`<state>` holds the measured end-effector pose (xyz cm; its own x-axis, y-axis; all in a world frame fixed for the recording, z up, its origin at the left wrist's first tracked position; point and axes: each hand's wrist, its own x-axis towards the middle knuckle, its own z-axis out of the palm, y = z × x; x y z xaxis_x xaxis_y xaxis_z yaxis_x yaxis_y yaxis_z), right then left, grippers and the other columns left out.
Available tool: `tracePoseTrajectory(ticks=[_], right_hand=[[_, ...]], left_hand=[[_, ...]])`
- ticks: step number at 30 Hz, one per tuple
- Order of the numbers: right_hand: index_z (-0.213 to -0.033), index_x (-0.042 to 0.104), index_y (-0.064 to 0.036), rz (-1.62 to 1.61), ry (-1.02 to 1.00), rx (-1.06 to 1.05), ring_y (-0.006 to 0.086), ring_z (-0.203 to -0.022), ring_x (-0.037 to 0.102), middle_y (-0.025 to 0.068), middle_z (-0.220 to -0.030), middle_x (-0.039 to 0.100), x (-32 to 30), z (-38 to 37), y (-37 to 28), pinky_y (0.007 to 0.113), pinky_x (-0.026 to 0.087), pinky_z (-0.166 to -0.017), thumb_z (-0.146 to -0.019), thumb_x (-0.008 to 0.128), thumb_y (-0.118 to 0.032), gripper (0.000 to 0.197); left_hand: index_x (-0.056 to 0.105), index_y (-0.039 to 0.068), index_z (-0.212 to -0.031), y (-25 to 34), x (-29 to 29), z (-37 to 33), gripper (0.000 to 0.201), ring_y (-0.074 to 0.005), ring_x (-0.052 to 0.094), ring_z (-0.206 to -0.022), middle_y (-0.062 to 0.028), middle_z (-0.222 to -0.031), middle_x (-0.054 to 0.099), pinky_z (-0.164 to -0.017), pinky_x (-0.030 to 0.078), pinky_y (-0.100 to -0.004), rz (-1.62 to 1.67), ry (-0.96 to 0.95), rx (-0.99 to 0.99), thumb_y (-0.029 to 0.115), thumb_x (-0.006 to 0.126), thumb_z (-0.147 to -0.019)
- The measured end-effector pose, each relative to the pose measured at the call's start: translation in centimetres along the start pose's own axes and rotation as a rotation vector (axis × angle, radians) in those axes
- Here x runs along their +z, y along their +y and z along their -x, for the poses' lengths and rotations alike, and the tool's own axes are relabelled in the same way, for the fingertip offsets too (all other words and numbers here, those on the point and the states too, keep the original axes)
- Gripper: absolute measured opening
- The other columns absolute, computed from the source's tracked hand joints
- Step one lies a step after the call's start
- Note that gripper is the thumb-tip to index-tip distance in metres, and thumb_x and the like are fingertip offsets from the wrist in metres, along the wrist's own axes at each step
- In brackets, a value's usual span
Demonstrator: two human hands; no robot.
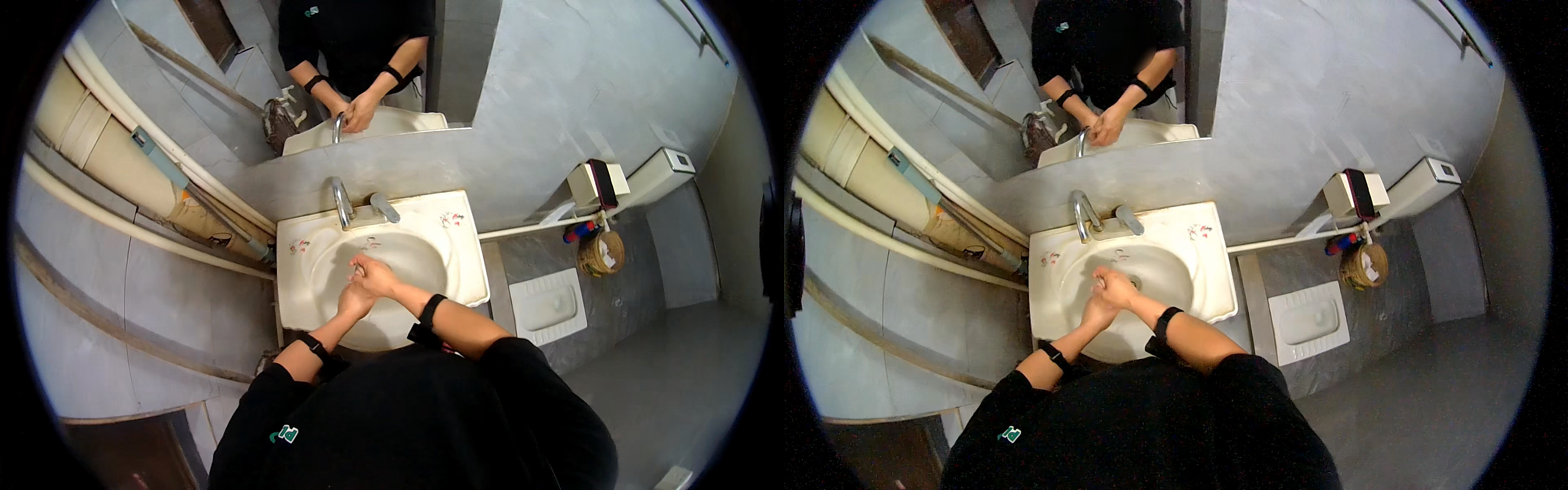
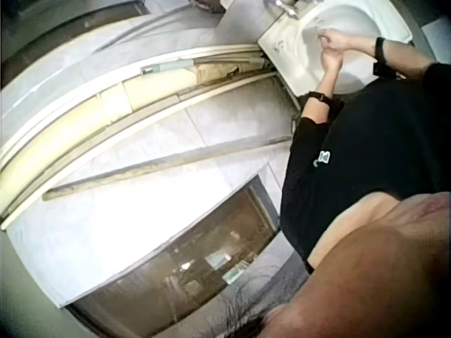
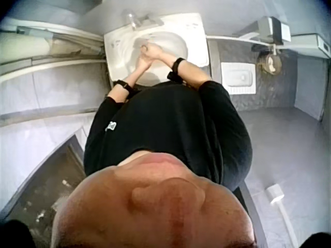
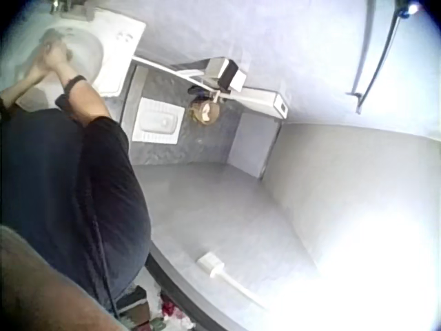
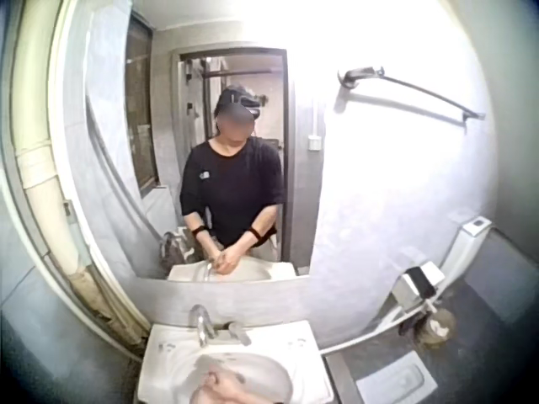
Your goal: The person washes a pink cloth in a sink under running water and then wipes the bathroom wall and a metal rail.
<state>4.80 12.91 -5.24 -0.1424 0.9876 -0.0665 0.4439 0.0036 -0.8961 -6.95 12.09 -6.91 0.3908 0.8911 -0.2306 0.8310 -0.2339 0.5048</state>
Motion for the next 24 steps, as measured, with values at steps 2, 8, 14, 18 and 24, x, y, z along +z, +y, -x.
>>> tracePoseTrajectory(ticks=[2, 8, 14, 18, 24], right_hand=[[-0.113, 0.050, -0.0063, 0.232, 0.048, -0.075, 0.0303, -0.090, 0.056, 0.0168, -0.098, 0.059, -0.6, 1.0, -0.6, 0.035, 0.044, -0.080, -0.074, 0.060, -0.020, 0.042], [-0.124, 0.047, -0.0102, 0.444, -0.515, 0.068, 0.0295, -0.117, 0.040, 0.0158, -0.124, 0.046, -8.5, 4.7, 0.7, 0.036, 0.034, -0.095, -0.076, 0.063, -0.038, 0.057], [-0.110, 0.057, -0.0093, 0.786, -0.078, -0.056, 0.0267, -0.103, 0.052, 0.0144, -0.112, 0.056, -16.8, 12.2, 1.5, 0.034, 0.039, -0.090, -0.075, 0.064, -0.036, 0.044], [-0.108, 0.058, -0.0062, 0.666, 0.187, -0.026, 0.0231, -0.094, 0.057, 0.0117, -0.105, 0.060, -24.7, 16.8, -1.3, 0.034, 0.043, -0.085, -0.076, 0.065, -0.022, 0.036], [-0.107, 0.058, -0.0018, 0.106, 0.633, 0.182, 0.0160, -0.096, 0.053, 0.0062, -0.099, 0.060, -35.2, 27.3, -10.9, 0.030, 0.041, -0.085, -0.075, 0.063, -0.013, 0.034]], left_hand=[[0.054, 0.006, -0.099, -0.8, -1.7, 0.8, 0.040, -0.0378, 0.058, -0.082, -0.0197, -0.086, 0.062, -0.070, 0.046, -0.0442, -0.002, -0.053, -0.069, 0.037, 0.056, -0.074], [0.054, 0.004, -0.099, -9.3, -2.5, 3.9, 0.051, -0.0296, 0.059, -0.080, -0.0151, -0.084, 0.062, -0.073, 0.046, -0.0368, -0.008, 0.180, -0.071, 0.039, 0.070, -0.065], [0.061, 0.004, -0.085, -8.9, -9.6, 7.8, 0.035, -0.0106, 0.051, -0.058, -0.0026, -0.073, 0.060, -0.054, 0.039, -0.0237, 0.483, 0.064, -0.315, 0.034, 0.071, -0.070], [0.060, 0.007, -0.099, -11.4, -12.9, 9.8, 0.034, -0.0122, 0.053, -0.063, -0.0036, -0.085, 0.062, -0.059, 0.042, -0.0243, 0.983, 0.095, -0.237, 0.036, 0.056, -0.083], [0.035, 0.002, -0.129, -4.2, -26.5, 16.3, 0.066, -0.0185, 0.055, -0.093, -0.0113, -0.106, 0.058, -0.076, 0.041, -0.0259, 1.028, 0.141, 0.179, 0.041, 0.057, -0.080]])
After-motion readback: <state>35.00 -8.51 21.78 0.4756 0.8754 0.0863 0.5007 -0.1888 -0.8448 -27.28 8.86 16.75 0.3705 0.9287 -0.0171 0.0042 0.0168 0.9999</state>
